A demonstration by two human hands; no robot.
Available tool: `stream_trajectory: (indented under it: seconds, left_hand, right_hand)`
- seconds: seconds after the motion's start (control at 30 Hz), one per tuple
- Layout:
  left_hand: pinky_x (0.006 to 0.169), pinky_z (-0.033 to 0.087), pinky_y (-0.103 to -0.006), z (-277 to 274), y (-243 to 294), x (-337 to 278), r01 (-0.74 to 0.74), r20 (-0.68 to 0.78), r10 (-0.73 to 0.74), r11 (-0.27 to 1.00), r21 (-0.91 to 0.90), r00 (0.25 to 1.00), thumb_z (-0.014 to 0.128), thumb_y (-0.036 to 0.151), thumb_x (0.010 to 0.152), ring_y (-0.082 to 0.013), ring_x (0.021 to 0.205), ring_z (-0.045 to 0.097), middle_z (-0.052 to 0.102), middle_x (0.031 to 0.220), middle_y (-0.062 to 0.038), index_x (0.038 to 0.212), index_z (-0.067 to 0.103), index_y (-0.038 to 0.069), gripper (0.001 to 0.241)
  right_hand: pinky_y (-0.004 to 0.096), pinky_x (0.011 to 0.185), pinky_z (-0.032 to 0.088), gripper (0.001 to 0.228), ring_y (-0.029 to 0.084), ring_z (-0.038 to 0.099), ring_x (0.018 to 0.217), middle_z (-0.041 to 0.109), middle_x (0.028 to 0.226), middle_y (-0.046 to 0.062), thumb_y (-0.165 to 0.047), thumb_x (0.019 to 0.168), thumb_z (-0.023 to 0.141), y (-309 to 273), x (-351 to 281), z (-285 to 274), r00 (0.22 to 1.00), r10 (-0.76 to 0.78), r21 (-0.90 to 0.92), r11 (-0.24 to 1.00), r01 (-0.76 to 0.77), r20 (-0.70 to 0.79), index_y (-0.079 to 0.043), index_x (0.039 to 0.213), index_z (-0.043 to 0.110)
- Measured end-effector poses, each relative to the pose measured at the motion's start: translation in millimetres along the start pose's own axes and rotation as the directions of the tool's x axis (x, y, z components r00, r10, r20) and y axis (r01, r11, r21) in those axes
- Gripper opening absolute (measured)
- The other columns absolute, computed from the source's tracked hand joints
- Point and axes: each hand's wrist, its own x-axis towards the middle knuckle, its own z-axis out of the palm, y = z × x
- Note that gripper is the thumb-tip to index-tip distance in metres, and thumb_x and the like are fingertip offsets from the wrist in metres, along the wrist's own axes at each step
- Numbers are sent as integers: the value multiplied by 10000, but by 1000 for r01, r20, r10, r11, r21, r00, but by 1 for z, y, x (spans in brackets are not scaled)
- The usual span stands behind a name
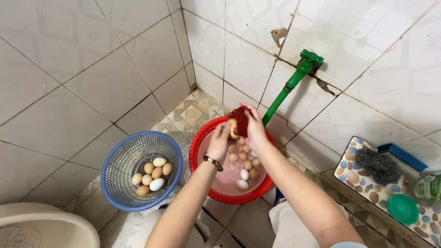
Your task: The person washes eggs one by one using a red mesh scrubber under running water from a green tap. Each egg is scrubbed and then placed into a blue basket. The task continues repeatedly throughout the clip.
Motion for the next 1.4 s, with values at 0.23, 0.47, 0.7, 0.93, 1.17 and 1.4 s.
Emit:
stream_trajectory:
  seconds: [0.23, 0.47, 0.7, 0.93, 1.17, 1.4]
  left_hand:
    - [885, 568, -317, -15, 21, 11, -167, -62, 170, 985, 44, 984, 540, 216, 1053, -189, 1065, 658, 686, 1209, -90, 1298, 592, 62, 294]
    - [993, 546, -373, 11, 59, -28, -537, 257, 500, 569, 623, 827, 657, 89, 944, -297, 1162, 659, 630, 1306, -171, 1361, 573, 63, 426]
    - [1080, 478, -477, 15, 99, -50, -644, 428, 624, 163, 747, 654, 696, -55, 790, -418, 1261, 543, 547, 1363, -190, 1329, 598, 78, 563]
    - [1060, 491, -478, 19, 108, -69, -672, 500, 579, 117, 731, 644, 697, -43, 805, -424, 1258, 532, 534, 1377, -199, 1336, 575, 68, 556]
    - [972, 575, -400, 21, 112, -73, -667, 399, 583, 364, 650, 708, 763, -2, 830, -381, 1203, 613, 539, 1376, -203, 1308, 554, 64, 526]
    - [1013, 559, -417, 14, 114, -70, -649, 391, 607, 285, 706, 692, 646, -109, 802, -403, 1241, 597, 573, 1337, -208, 1327, 519, 19, 555]
  right_hand:
    - [314, 977, 513, 452, 185, 614, 1167, 613, 1289, 108, -264, 989, 679, 50, -26, 17, 841, -474, -300, 789, 537, 260, -89, 1365, 499]
    - [400, 775, 560, 359, 232, 665, 877, 679, 996, 102, -364, 955, 735, 6, -3, 1, 997, -61, -115, 991, 66, 43, -43, 1093, 650]
    - [395, 855, 544, 347, 205, 670, 982, 709, 1054, 52, -392, 899, 711, 0, -30, 17, 982, 92, 26, 995, -97, 165, -132, 1124, 669]
    - [418, 850, 526, 324, 230, 650, 968, 692, 1051, 92, -313, 959, 771, -5, -38, 19, 977, -113, -3, 993, 115, 180, -53, 1126, 673]
    - [398, 838, 599, 380, 235, 695, 933, 710, 1005, 102, -418, 897, 693, -18, -43, 25, 969, 153, 96, 980, -173, 192, -78, 1059, 641]
    - [349, 802, 540, 337, 186, 633, 910, 660, 1006, 75, -313, 944, 744, 6, -57, 36, 973, -206, -171, 960, 221, 100, -65, 1133, 618]
